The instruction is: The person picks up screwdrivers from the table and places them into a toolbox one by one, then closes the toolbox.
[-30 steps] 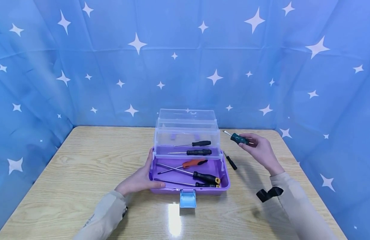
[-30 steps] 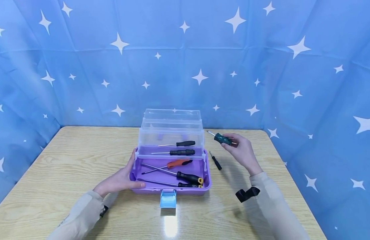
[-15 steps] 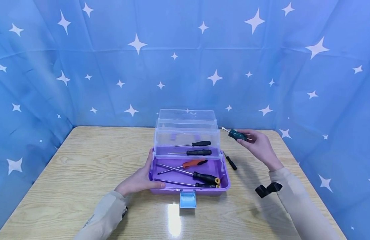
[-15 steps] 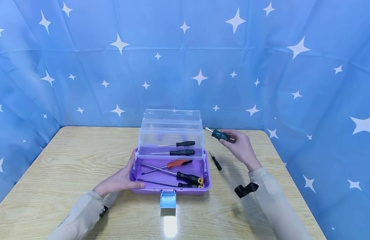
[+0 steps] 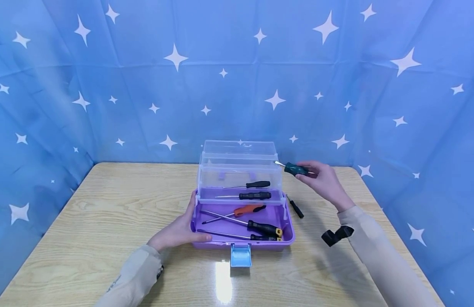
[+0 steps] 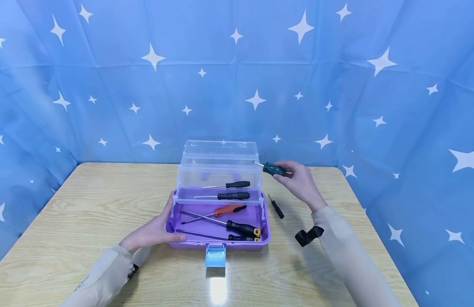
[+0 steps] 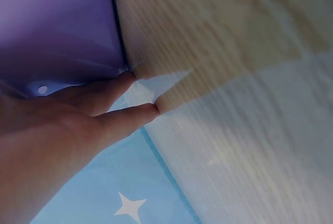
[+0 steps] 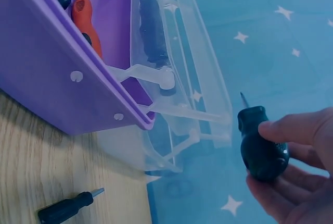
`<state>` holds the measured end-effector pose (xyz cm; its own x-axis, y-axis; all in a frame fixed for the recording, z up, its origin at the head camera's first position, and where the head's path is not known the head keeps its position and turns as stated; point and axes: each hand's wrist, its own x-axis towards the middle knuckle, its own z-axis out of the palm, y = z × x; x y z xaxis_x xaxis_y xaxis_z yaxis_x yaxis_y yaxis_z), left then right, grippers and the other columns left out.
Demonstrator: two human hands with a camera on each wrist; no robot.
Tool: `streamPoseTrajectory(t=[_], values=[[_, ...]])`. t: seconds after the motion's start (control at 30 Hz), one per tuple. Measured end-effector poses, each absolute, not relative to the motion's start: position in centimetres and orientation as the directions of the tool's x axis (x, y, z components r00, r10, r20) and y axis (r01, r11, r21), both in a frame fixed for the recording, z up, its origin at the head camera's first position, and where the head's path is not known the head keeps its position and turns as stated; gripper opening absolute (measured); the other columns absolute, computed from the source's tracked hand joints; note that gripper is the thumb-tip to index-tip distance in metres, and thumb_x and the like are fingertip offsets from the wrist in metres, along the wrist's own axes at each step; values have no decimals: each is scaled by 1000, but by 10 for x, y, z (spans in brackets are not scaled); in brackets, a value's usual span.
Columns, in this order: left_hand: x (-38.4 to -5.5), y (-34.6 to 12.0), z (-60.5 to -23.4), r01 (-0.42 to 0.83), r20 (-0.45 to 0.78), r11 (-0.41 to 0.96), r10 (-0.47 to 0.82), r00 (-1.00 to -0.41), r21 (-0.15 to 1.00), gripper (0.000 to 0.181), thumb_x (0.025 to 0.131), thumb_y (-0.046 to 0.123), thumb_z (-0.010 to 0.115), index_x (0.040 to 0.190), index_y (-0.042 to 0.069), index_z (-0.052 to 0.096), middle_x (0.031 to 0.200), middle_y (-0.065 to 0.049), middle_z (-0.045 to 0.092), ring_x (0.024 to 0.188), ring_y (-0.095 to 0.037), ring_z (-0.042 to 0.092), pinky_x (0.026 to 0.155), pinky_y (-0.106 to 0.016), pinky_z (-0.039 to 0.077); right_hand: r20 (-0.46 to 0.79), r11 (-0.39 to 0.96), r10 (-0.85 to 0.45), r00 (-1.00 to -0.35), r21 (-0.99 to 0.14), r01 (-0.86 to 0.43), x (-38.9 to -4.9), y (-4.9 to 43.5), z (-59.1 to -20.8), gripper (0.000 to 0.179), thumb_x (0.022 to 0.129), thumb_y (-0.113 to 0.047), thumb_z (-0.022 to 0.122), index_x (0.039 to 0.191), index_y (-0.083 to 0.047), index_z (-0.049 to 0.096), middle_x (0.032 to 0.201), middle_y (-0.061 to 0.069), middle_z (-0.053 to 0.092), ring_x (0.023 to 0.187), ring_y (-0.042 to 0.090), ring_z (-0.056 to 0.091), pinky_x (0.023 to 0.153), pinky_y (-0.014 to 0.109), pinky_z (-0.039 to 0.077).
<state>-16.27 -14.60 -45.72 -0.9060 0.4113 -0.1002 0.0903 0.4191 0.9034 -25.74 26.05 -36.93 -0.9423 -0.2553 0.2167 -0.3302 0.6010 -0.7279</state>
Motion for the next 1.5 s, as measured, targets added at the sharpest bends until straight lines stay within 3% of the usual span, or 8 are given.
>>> streamPoseTrajectory(t=[0.77,1.5], values=[[-160,-147,-457,95,-89,396,420,-903,913,135,72,33,85,150,27,-24,159,-20,7,141,-41,18,111,-58,15,218,611,-305,-927,-702,-367,-271,239,-360,34,91,-8,67,124,-1,63,117,22,61,102,36,64,80,41,56],[-162,-147,-456,82,-108,408,421,-900,909,134,72,36,84,150,27,-25,160,-15,-2,143,-37,10,112,-58,12,199,542,-352,-915,-753,-372,-285,218,-359,36,90,-9,69,125,-3,64,122,21,61,104,33,64,82,41,55]])
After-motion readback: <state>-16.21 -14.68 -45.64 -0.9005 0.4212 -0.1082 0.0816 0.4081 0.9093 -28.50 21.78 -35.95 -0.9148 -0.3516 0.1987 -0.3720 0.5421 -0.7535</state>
